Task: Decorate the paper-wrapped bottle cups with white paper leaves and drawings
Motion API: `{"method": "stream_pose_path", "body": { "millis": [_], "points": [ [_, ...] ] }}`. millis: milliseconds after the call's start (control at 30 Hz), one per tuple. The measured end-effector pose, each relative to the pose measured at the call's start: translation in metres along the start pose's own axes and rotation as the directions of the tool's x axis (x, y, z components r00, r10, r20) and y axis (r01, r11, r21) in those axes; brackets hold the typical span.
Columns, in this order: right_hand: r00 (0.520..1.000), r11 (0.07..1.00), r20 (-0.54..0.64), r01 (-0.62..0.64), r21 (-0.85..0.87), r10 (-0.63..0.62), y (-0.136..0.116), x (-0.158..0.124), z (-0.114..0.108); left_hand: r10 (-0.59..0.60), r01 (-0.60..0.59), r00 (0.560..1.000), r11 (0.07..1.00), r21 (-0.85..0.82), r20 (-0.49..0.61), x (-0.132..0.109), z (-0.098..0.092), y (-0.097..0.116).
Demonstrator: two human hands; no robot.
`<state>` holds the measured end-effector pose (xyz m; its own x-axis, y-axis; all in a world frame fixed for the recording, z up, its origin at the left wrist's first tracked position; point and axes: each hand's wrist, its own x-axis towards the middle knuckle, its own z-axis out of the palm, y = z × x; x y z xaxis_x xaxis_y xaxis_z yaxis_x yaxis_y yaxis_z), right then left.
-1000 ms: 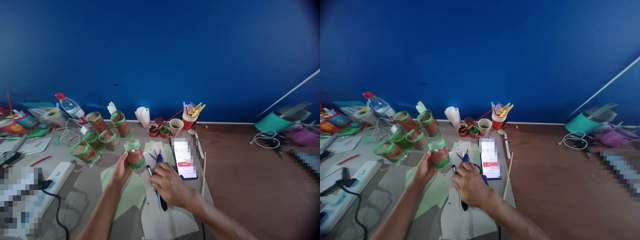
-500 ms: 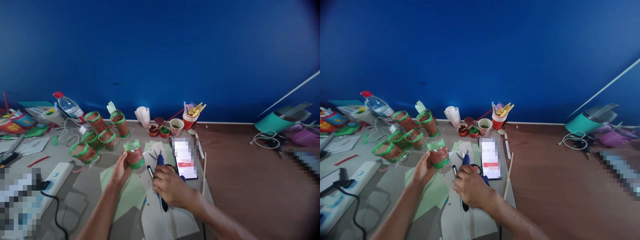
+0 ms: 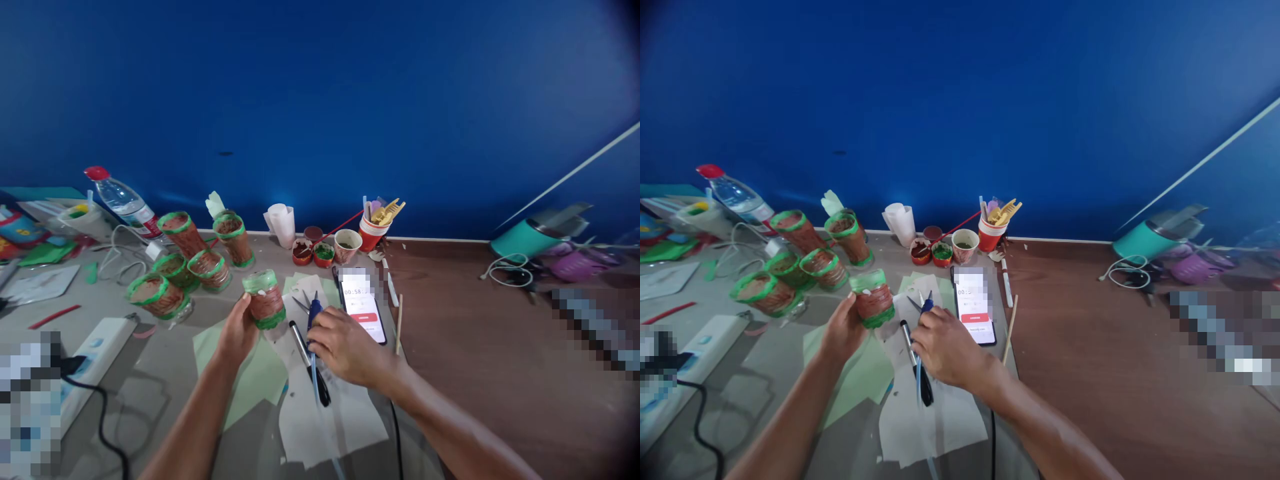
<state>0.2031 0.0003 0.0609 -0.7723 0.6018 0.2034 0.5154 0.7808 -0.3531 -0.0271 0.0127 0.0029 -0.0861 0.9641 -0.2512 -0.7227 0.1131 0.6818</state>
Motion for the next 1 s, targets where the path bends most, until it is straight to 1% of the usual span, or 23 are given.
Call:
{"method": "stream_pose_path", "body": {
  "millis": [67,200,300,433,600,700,800,933,1000],
  "points": [
    [1.000,1.000,-0.004,-0.003,-0.013,0.003,0.000,0.001,0.000,0.002,-0.002,1.000,1.000,0.001,-0.001,-0.001,0.002,0.001],
    [0.997,0.997,-0.019,-0.079,-0.007,0.079,0.001,0.000,-0.002,0.007,-0.007,1.000,1.000,0.018,-0.010,-0.003,0.005,0.001],
    [0.994,0.994,0.067,-0.082,-0.071,0.087,-0.002,0.001,0.000,0.004,-0.004,1.000,1.000,0.007,-0.007,-0.004,0.007,-0.001],
    [0.973,0.986,0.203,-0.084,-0.143,0.112,-0.012,0.008,0.002,-0.008,0.008,1.000,1.000,-0.001,0.006,-0.005,0.007,-0.001],
    [0.954,0.985,0.260,-0.117,-0.127,0.147,-0.019,0.012,-0.005,-0.010,0.010,1.000,1.000,0.009,0.016,-0.006,0.008,-0.001],
    [0.949,0.986,0.280,-0.114,-0.119,0.144,-0.019,0.009,-0.005,-0.019,0.019,1.000,1.000,0.006,0.008,-0.005,0.007,-0.002],
    [0.951,0.985,0.274,-0.106,-0.139,0.141,-0.021,0.006,0.000,-0.024,0.024,1.000,1.000,0.008,0.005,-0.004,0.005,-0.003],
    [0.948,0.989,0.310,-0.034,-0.144,0.077,-0.026,0.006,0.008,-0.030,0.030,1.000,0.999,0.016,0.007,-0.005,0.005,-0.003],
    [0.947,0.988,0.315,-0.017,-0.153,0.065,-0.028,0.005,0.015,-0.032,0.032,0.999,0.999,0.023,0.001,-0.005,0.005,-0.003]
  ]
}}
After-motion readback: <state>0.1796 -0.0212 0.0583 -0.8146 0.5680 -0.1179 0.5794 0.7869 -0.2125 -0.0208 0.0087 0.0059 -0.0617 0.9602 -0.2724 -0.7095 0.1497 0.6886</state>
